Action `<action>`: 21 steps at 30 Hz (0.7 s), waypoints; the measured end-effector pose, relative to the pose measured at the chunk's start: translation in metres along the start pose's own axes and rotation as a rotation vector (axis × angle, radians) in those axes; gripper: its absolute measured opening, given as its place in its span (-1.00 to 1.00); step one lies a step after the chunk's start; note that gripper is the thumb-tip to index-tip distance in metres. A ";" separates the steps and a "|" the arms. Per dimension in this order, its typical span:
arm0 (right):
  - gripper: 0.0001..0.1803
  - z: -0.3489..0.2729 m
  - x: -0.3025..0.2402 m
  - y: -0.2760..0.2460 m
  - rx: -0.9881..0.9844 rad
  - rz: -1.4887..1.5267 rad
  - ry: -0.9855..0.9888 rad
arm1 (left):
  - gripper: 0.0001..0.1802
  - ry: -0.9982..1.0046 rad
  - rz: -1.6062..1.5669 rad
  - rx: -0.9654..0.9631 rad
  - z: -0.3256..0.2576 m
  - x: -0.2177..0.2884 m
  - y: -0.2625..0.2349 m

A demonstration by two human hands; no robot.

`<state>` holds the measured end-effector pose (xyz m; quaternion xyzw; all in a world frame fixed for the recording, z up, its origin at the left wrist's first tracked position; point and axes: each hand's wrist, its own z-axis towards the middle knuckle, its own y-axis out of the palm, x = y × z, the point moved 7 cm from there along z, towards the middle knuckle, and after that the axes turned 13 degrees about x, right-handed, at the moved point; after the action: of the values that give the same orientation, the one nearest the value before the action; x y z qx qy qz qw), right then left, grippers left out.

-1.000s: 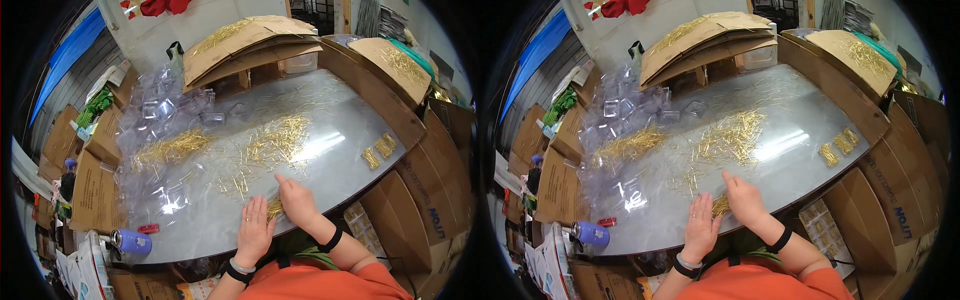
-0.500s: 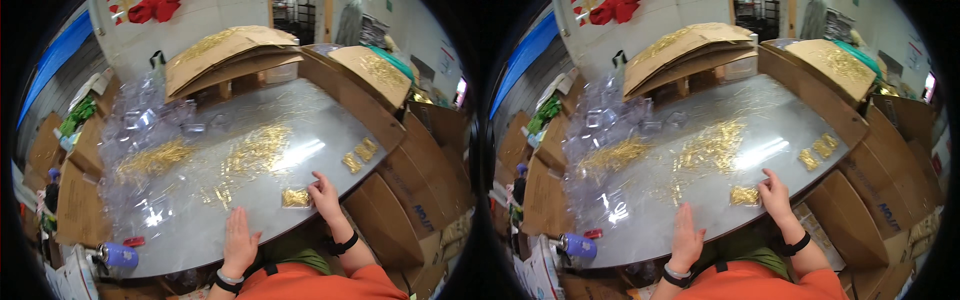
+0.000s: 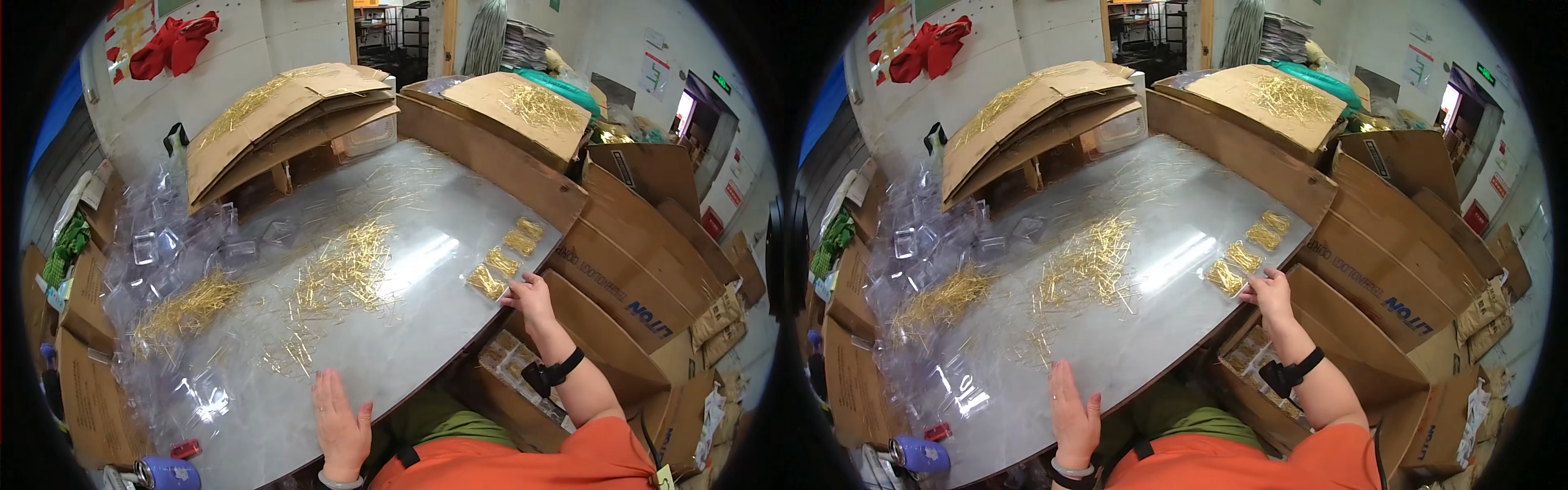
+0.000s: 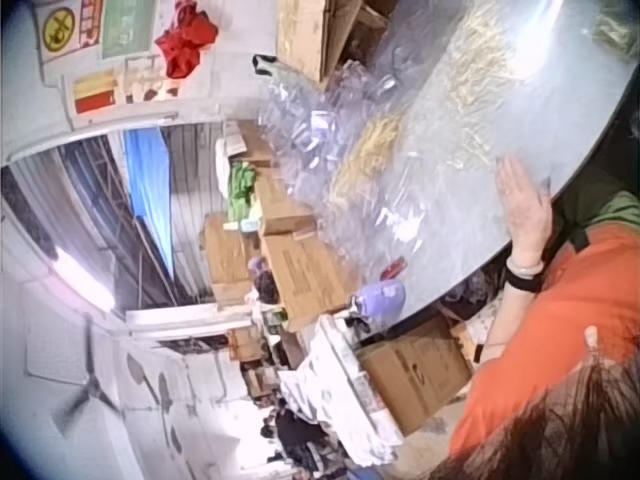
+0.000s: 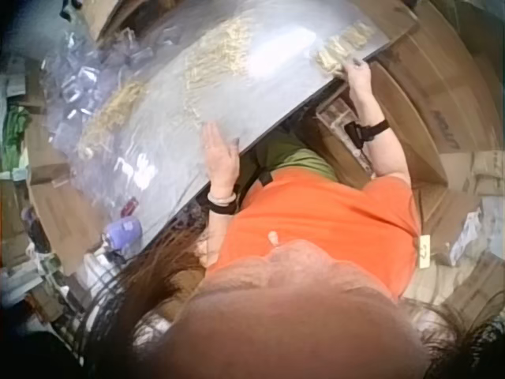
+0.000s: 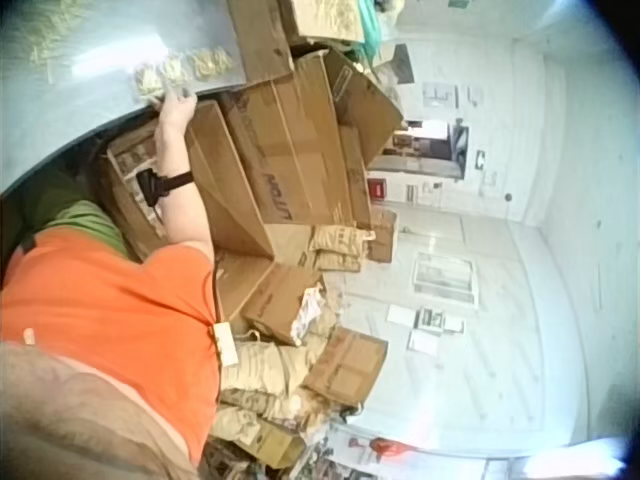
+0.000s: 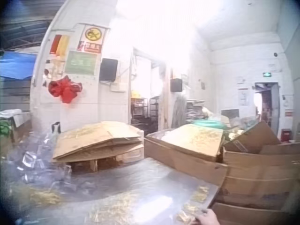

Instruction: Packaging small gold-colored metal components into plastic trays and organizing them in boxes.

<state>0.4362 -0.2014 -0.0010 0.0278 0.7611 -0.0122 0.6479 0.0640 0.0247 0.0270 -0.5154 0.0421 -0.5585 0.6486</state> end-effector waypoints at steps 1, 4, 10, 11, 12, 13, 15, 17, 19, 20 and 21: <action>-0.43 -0.003 -0.002 0.002 -0.025 0.002 0.040 | -0.14 0.011 0.011 0.007 0.000 0.000 0.000; -0.57 0.002 -0.001 0.006 -0.114 0.002 0.129 | -0.14 0.040 0.040 0.020 -0.001 0.001 0.001; -0.75 0.024 0.003 0.008 -0.147 -0.078 0.258 | -0.17 0.071 0.068 0.020 -0.001 0.003 0.002; -0.74 0.024 0.001 0.010 -0.155 -0.105 0.268 | -0.18 0.069 0.071 0.019 -0.001 0.003 0.002; -0.73 0.025 -0.001 0.011 -0.162 -0.133 0.278 | -0.19 0.068 0.074 0.019 -0.001 0.003 0.002; -0.71 0.027 -0.002 0.013 -0.168 -0.160 0.285 | -0.20 0.066 0.078 0.020 -0.001 0.003 0.002; -0.73 0.035 0.001 0.014 -0.203 -0.188 0.306 | -0.21 0.062 0.083 0.023 -0.002 0.003 0.003; -0.75 0.034 0.002 0.017 -0.237 -0.210 0.325 | -0.22 0.059 0.090 0.029 -0.002 0.003 0.002; -0.77 0.031 0.001 0.017 -0.262 -0.225 0.335 | -0.23 0.057 0.094 0.032 -0.001 0.003 0.002; -0.77 0.028 0.000 0.017 -0.289 -0.212 0.338 | -0.23 0.057 0.095 0.032 -0.002 0.002 0.002; -0.77 0.026 -0.001 0.015 -0.316 -0.198 0.340 | -0.23 0.056 0.096 0.031 -0.002 0.002 0.003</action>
<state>0.4627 -0.1874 -0.0039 -0.1469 0.8507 0.0485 0.5025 0.0657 0.0212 0.0254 -0.4869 0.0763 -0.5414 0.6812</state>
